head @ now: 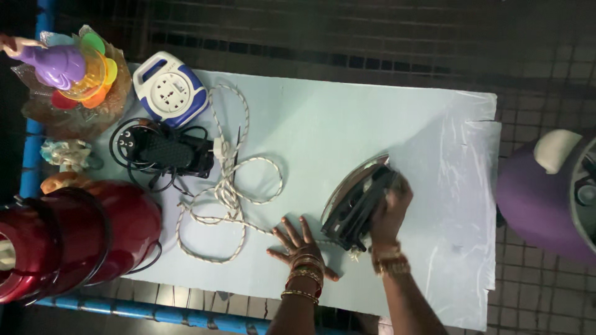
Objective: The person places an iron on a white surface and uses a cloth to wipe the soleplate. They then pick up the iron's power cord and wrap it around the body of the iron, securing it with the cloth.
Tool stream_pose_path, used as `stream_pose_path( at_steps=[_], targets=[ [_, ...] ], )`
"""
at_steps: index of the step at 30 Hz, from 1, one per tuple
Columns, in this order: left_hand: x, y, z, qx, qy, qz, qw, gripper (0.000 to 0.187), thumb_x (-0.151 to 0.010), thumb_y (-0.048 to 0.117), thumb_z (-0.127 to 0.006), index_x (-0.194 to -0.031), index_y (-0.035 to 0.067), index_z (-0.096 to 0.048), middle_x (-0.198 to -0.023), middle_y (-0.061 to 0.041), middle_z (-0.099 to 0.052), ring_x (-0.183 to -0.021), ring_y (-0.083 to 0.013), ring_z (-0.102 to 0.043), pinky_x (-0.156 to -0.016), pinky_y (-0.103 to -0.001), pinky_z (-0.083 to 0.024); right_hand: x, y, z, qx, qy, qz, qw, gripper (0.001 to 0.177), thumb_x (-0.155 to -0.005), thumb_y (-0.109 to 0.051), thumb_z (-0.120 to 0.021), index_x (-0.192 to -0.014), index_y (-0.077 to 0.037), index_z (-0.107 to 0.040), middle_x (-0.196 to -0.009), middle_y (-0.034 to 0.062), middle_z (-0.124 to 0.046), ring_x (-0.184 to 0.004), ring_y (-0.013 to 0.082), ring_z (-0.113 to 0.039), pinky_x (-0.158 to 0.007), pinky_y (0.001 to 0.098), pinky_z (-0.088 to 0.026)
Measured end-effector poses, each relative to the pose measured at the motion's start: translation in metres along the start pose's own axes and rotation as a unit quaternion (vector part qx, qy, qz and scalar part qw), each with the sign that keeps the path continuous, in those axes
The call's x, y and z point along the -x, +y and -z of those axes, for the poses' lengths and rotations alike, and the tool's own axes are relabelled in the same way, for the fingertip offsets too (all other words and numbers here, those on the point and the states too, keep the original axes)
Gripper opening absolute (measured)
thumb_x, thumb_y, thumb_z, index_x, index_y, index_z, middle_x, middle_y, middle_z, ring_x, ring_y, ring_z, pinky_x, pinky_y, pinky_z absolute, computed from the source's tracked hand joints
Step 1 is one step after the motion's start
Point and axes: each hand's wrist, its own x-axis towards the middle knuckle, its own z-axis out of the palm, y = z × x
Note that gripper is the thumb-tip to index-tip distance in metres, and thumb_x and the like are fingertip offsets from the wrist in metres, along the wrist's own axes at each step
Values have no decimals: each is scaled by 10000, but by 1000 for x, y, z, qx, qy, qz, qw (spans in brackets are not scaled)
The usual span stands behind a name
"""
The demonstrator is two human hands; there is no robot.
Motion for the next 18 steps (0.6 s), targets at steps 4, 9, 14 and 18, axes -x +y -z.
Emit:
stream_pose_path(
  at_steps=[4, 9, 14, 18],
  targets=[
    [-4, -1, -1, 5, -1, -5, 1000, 1832, -405, 635, -1006, -1581, 219, 335, -1597, -275, 430, -1466, -547, 342, -1074, -862, -28, 7, -10, -1, 78, -18, -31, 996, 476, -1020, -39, -463, -1494, -52, -505, -1488, 206, -443, -1397, 393, -451, -1182, 474, -391],
    [1, -3, -1, -1, 4, -11, 1000, 1826, -409, 642, -1000, -1576, 212, 337, -1600, -272, 425, -1469, -541, 336, -1079, -861, -44, 75, -43, 26, 67, -84, -47, 993, 474, -1005, -90, -487, -1467, 15, -482, -1545, 254, -380, -1432, 417, -388, -1174, 491, -344],
    [5, -5, -1, 12, 20, -21, 1000, 1836, -396, 619, -1015, -1578, 221, 332, -1605, -264, 431, -1471, -536, 340, -1077, -859, -39, 44, -12, 18, 82, -74, 66, 992, 525, -951, -121, -542, -1458, 3, -486, -1553, 239, -421, -1433, 419, -380, -1216, 492, -298],
    [7, -6, -6, 11, 51, -21, 998, 1833, -384, 630, -1005, -1582, 232, 323, -1611, -257, 411, -1479, -532, 319, -1083, -855, -49, 22, 10, 2, 99, -42, 56, 993, 554, -901, -78, -529, -1451, -10, -507, -1564, 260, -405, -1454, 444, -373, -1228, 518, -298]
  ],
)
